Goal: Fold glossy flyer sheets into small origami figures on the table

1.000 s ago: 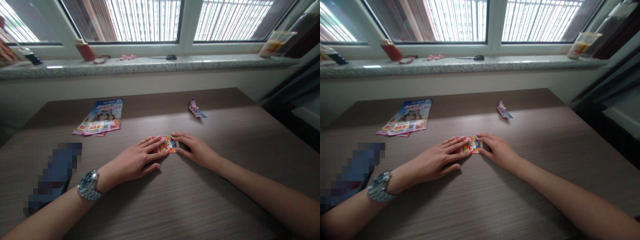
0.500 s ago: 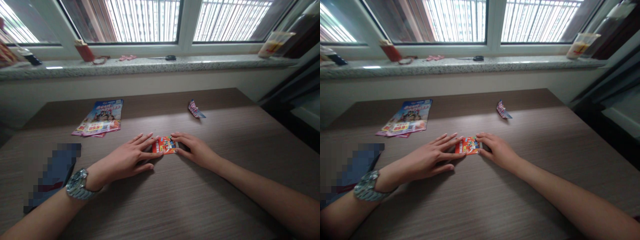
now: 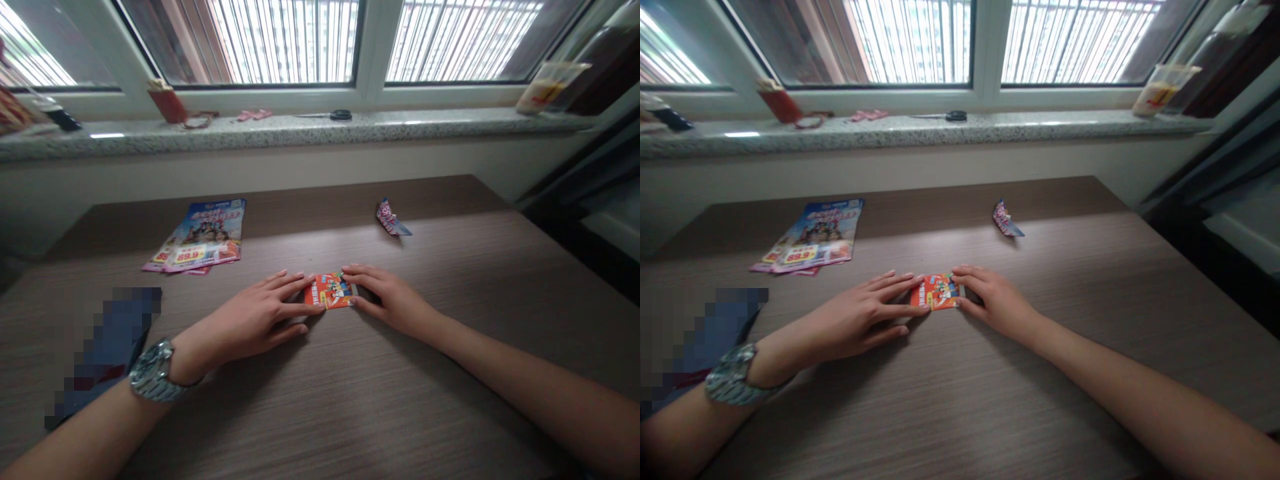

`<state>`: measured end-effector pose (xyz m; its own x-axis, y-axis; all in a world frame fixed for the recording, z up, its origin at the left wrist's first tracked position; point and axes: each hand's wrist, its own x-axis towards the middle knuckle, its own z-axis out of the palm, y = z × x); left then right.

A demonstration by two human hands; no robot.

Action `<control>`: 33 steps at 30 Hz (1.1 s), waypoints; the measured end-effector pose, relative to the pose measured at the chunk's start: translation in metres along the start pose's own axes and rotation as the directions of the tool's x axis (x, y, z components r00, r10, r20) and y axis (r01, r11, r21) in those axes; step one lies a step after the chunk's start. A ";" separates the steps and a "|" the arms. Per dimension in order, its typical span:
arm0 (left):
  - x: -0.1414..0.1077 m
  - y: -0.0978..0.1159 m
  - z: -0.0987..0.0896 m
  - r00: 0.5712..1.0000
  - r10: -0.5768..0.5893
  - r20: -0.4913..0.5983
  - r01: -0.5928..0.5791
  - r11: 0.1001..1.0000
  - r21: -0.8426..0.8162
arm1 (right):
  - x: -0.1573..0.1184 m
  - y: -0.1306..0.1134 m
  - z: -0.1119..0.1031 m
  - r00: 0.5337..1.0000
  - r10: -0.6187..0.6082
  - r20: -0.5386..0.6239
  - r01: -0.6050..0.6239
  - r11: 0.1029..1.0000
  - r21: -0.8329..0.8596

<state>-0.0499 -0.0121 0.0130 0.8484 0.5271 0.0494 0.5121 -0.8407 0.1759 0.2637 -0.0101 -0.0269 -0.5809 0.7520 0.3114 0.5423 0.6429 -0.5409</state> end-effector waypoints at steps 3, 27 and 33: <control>0.003 0.003 0.001 1.000 -0.012 -0.019 0.012 1.000 0.002 | 0.000 -0.001 -0.001 1.000 -0.013 -0.012 0.013 1.000 -0.007; 0.017 0.035 0.008 0.987 -0.130 -0.098 0.139 0.986 0.096 | 0.003 -0.003 0.002 0.996 -0.074 0.042 0.080 0.980 -0.183; 0.017 0.028 0.006 0.995 -0.001 -0.096 0.009 0.997 0.083 | 0.005 -0.001 0.001 0.999 -0.043 0.021 0.045 0.986 -0.161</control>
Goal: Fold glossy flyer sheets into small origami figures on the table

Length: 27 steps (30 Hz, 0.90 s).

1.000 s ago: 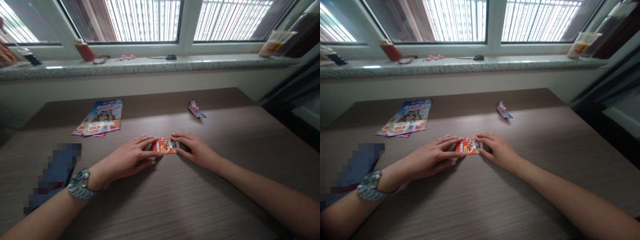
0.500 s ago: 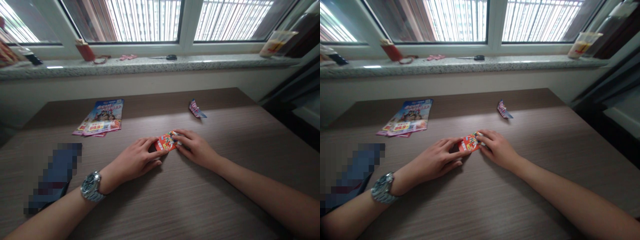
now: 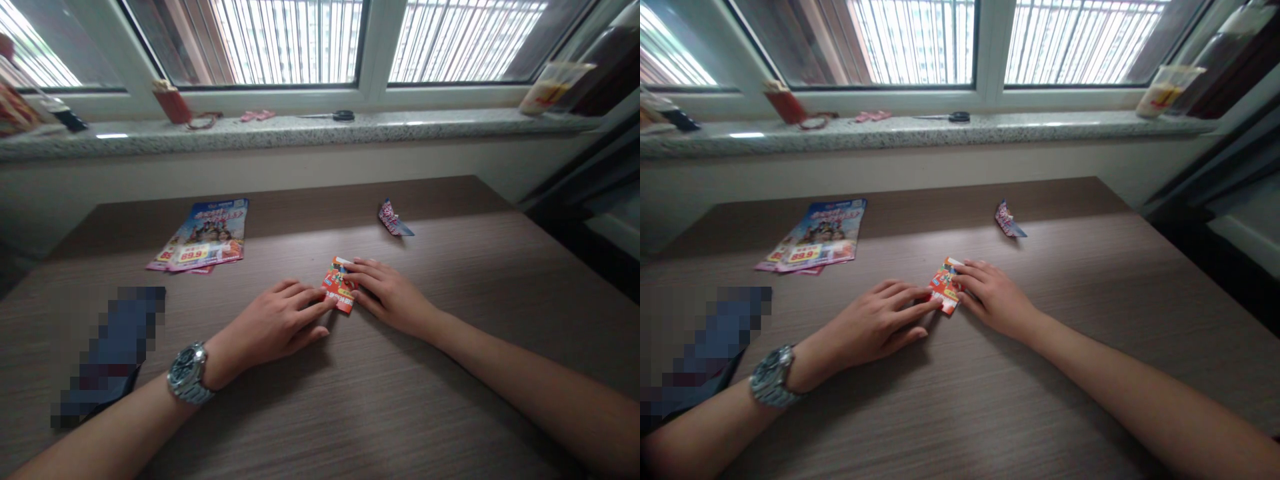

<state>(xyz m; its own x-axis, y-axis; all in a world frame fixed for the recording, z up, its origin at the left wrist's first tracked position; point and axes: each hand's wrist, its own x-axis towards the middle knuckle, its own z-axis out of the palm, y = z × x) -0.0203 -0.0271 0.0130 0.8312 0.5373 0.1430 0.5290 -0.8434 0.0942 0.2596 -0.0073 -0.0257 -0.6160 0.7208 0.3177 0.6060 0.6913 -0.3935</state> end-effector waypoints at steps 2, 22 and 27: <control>0.000 -0.001 0.001 0.999 0.050 -0.018 -0.050 0.998 -0.028 | 0.000 0.000 -0.001 1.000 0.008 -0.008 -0.008 1.000 0.002; 0.005 -0.009 0.013 0.997 -0.070 -0.043 0.065 0.993 -0.099 | 0.003 0.007 0.000 0.996 -0.068 0.054 0.067 0.998 0.018; 0.009 -0.008 0.016 0.990 -0.111 -0.086 0.096 0.983 -0.157 | 0.004 0.009 0.001 0.997 -0.064 0.053 0.062 0.997 0.046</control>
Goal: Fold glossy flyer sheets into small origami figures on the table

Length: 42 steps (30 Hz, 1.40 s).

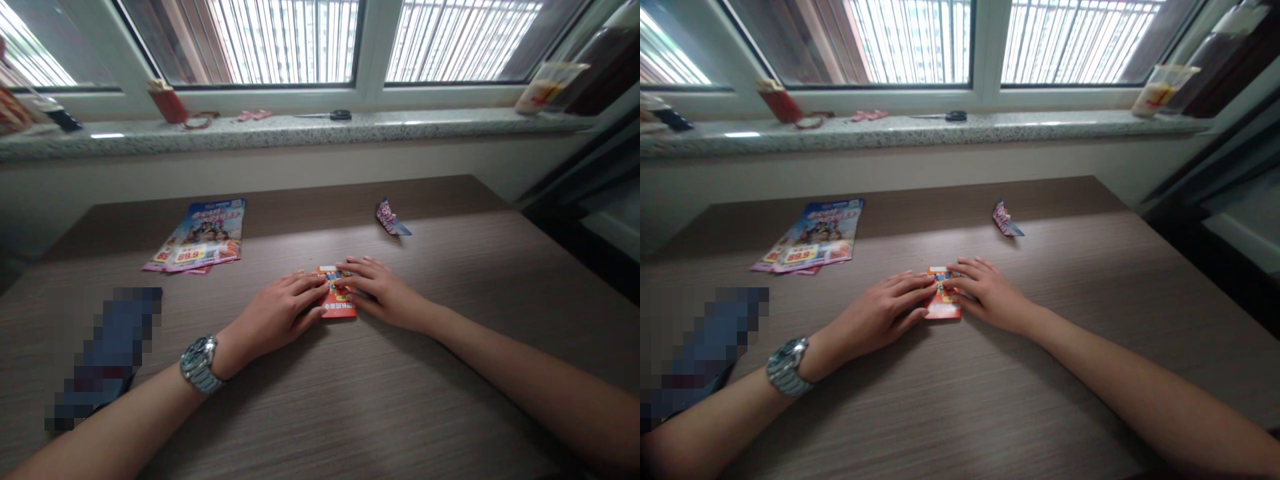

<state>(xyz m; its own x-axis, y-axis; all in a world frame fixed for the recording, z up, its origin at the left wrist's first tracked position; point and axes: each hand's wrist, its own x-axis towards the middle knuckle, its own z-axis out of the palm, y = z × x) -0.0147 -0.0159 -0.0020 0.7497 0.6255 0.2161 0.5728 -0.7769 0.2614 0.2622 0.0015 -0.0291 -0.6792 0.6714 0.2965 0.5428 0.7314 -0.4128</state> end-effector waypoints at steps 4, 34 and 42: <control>0.003 0.002 0.002 0.999 -0.010 -0.051 0.010 1.000 -0.011 | 0.002 0.000 -0.002 1.000 0.015 -0.028 -0.013 0.999 0.046; 0.001 -0.005 0.006 0.992 -0.121 0.031 0.120 0.993 0.011 | 0.005 -0.002 -0.012 0.994 0.085 -0.066 -0.074 0.986 0.148; 0.001 -0.005 0.007 0.992 -0.128 0.022 0.128 0.992 -0.005 | -0.001 -0.005 -0.012 0.999 0.008 -0.037 -0.002 0.986 0.169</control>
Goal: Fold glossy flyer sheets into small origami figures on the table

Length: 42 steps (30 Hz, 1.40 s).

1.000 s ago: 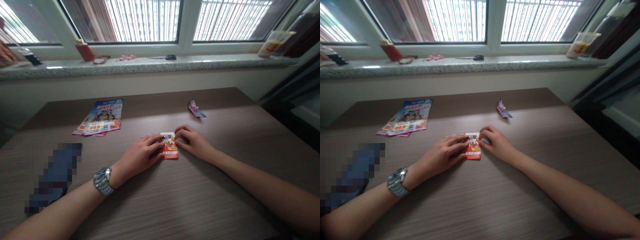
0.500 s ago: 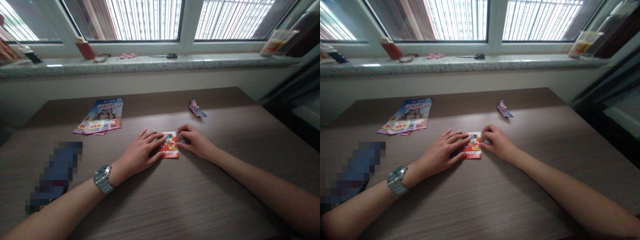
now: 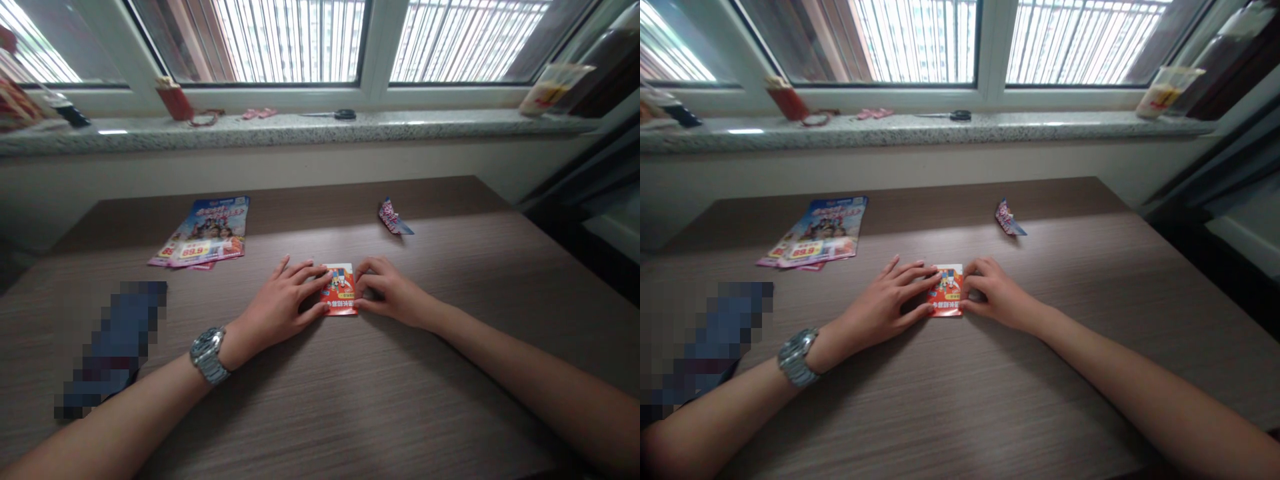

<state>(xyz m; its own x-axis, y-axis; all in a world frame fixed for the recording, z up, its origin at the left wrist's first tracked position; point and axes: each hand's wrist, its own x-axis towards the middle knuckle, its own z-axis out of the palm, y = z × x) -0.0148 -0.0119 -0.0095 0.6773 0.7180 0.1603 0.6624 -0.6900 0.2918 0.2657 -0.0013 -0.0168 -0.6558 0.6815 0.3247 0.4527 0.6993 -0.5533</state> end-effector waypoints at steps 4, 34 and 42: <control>0.000 0.000 -0.001 1.000 -0.005 0.012 0.005 1.000 -0.008 | -0.002 0.001 0.000 0.999 -0.032 0.039 0.031 0.999 0.028; 0.000 0.002 0.003 0.999 0.036 -0.026 -0.035 0.999 0.031 | 0.009 0.003 0.008 0.984 0.103 -0.145 -0.109 0.993 -0.035; 0.000 0.001 0.003 0.997 0.044 -0.058 -0.044 0.999 0.012 | 0.019 0.010 0.004 0.982 0.152 -0.110 -0.160 0.984 -0.073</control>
<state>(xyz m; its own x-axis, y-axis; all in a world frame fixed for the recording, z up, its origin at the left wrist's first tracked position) -0.0129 -0.0131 -0.0123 0.6863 0.6908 0.2277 0.6360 -0.7218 0.2728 0.2556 0.0178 -0.0192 -0.5090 0.7993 0.3195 0.5945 0.5948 -0.5411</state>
